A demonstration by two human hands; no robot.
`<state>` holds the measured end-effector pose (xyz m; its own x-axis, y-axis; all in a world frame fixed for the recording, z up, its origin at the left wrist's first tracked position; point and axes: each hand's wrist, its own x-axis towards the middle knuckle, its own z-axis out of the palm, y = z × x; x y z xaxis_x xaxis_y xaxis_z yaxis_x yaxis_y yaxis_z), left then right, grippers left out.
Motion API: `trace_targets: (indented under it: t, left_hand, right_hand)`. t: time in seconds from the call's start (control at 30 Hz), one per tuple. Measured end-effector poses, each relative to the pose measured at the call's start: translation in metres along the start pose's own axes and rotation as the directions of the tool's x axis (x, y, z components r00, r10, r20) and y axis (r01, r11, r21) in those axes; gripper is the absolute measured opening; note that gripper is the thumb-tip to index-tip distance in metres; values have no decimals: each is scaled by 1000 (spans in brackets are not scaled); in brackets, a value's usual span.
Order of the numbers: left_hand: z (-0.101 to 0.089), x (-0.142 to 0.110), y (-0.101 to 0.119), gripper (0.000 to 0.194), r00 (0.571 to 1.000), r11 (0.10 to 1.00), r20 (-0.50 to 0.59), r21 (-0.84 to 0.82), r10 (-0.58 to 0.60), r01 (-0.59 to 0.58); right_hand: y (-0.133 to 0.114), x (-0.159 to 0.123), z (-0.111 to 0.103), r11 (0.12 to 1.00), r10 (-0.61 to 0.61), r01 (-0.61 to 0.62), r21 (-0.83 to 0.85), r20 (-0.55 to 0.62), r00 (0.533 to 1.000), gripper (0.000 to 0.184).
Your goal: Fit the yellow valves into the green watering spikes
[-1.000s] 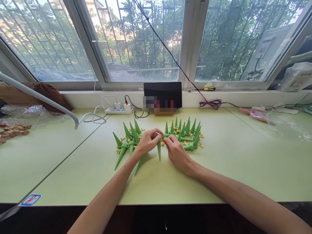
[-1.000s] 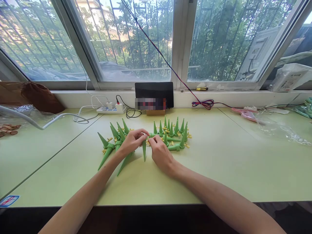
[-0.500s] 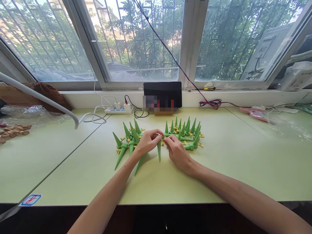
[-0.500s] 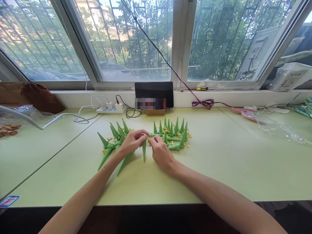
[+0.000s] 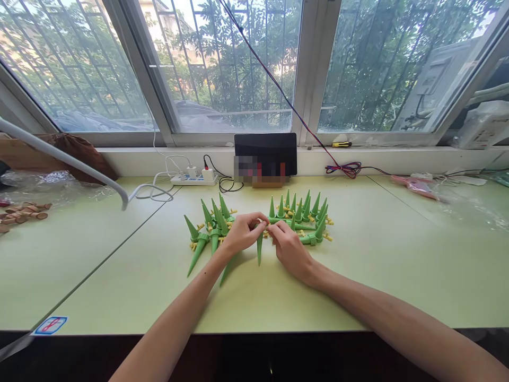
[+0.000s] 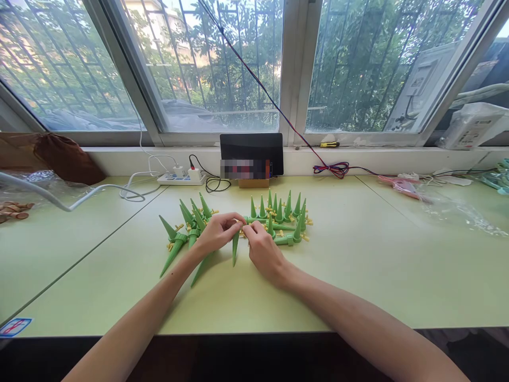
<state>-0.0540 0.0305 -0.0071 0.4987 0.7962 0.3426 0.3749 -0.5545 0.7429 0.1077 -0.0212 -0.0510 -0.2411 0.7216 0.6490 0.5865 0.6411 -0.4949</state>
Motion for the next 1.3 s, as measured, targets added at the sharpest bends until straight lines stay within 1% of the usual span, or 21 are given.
trace_targets:
  t: [0.27, 0.47, 0.6, 0.7, 0.8, 1.0, 1.13, 1.3]
  left_hand:
    - [3, -1, 1, 21, 1000, 998, -3, 49, 27, -27]
    - [4, -1, 1, 21, 1000, 998, 5, 53, 20, -21]
    - [4, -1, 2, 21, 999, 998, -14, 59, 38, -37]
    - [5, 0, 2, 21, 998, 997, -38, 61, 44, -42]
    - [5, 1, 1, 20, 998, 997, -56, 63, 39, -35]
    - [5, 2, -1, 20, 994, 996, -106, 86, 28, -19]
    - [5, 2, -3, 20, 993, 997, -115, 81, 18, -9]
    - [4, 2, -2, 20, 997, 997, -77, 73, 32, -26]
  right_hand:
    - [0, -2, 0, 1000, 19, -19, -6, 16, 1000, 40]
    - [-2, -2, -1, 999, 32, -32, -6, 14, 999, 43]
    - [-3, 1, -2, 999, 39, -39, 10, 13, 999, 40]
    - [-3, 3, -2, 999, 39, -39, 31, -4, 999, 33]
    - [-4, 5, -2, 998, 41, -40, 50, -25, 999, 24]
    - [-6, 7, -4, 996, 42, -39, 84, -29, 999, 17]
    - [-5, 7, -3, 995, 40, -39, 96, -10, 999, 19]
    - [-4, 6, -3, 994, 47, -45, 97, -14, 999, 22]
